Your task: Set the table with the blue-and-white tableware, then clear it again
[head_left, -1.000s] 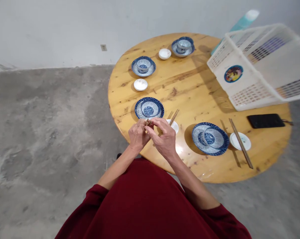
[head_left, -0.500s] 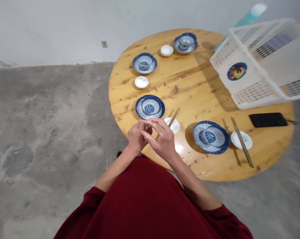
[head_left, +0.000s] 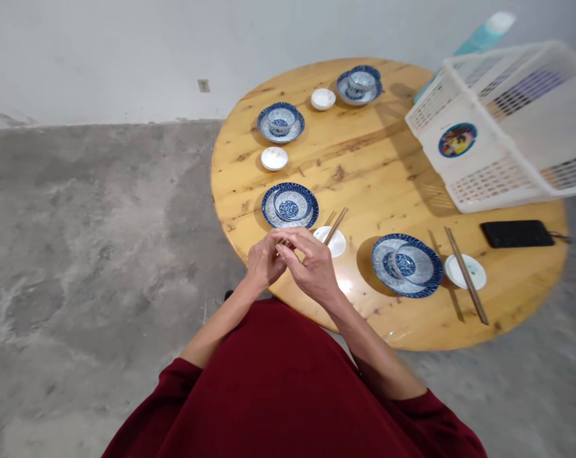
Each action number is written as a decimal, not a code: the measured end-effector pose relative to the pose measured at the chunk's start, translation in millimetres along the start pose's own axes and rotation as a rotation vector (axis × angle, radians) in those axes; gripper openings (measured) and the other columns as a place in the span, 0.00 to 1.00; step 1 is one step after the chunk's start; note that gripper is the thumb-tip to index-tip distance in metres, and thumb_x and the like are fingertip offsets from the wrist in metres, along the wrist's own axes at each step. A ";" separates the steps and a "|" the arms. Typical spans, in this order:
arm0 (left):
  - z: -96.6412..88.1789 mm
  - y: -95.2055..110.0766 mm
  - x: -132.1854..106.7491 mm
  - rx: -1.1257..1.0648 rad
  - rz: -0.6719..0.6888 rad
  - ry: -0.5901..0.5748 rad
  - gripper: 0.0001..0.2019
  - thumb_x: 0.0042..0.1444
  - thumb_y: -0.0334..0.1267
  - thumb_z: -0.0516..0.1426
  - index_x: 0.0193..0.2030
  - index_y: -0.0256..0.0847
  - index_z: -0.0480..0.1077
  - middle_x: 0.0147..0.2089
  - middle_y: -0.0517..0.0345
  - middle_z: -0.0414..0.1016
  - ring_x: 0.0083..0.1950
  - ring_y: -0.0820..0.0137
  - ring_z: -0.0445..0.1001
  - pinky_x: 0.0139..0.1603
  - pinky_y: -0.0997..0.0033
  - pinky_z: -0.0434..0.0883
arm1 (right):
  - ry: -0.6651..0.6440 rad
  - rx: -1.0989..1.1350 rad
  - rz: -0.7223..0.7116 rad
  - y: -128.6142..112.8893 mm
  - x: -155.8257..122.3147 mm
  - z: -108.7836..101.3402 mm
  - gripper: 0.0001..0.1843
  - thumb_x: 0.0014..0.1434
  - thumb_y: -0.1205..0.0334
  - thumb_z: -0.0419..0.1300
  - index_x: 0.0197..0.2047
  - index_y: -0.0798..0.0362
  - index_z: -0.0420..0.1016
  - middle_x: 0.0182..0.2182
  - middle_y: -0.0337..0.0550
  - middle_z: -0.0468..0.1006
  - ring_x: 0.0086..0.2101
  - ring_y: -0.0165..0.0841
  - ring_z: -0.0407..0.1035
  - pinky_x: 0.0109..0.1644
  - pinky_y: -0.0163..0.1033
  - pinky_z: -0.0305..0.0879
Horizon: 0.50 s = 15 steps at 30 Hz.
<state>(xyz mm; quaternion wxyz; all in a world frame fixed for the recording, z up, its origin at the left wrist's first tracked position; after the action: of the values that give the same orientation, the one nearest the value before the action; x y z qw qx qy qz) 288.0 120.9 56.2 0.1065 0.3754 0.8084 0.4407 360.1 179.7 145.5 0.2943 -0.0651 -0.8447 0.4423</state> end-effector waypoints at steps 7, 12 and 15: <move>17.0 -2.6 5.0 -0.437 -0.063 -0.271 0.13 0.59 0.43 0.57 0.29 0.37 0.71 0.25 0.63 0.67 0.27 0.75 0.64 0.29 0.76 0.62 | -0.174 0.127 0.061 13.1 5.7 0.0 0.11 0.66 0.64 0.56 0.44 0.48 0.81 0.41 0.45 0.81 0.45 0.38 0.75 0.50 0.45 0.72; 17.5 0.5 9.9 -0.499 -0.107 -0.331 0.09 0.57 0.41 0.60 0.33 0.36 0.75 0.24 0.63 0.69 0.28 0.75 0.67 0.30 0.77 0.65 | -0.219 0.151 0.079 14.5 10.3 -3.4 0.11 0.65 0.63 0.57 0.43 0.48 0.82 0.41 0.44 0.81 0.45 0.38 0.74 0.51 0.44 0.71; 15.7 4.2 12.9 -0.529 -0.090 -0.325 0.08 0.56 0.39 0.59 0.32 0.36 0.75 0.26 0.62 0.72 0.29 0.75 0.69 0.31 0.77 0.67 | -0.228 0.148 0.063 10.7 12.5 -4.9 0.11 0.66 0.64 0.56 0.43 0.48 0.82 0.41 0.44 0.81 0.45 0.38 0.74 0.50 0.44 0.71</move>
<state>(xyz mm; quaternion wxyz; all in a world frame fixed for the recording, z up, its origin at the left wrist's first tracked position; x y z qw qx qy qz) 289.1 141.2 52.3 0.3477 0.3642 0.6537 0.5650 351.0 194.3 144.6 0.1864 -0.0189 -0.8354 0.5168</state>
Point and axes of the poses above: each hand's wrist, its own x-axis towards the middle knuckle, its own z-axis out of the palm, y = z × x, the point moved 9 cm from there along x, towards the middle knuckle
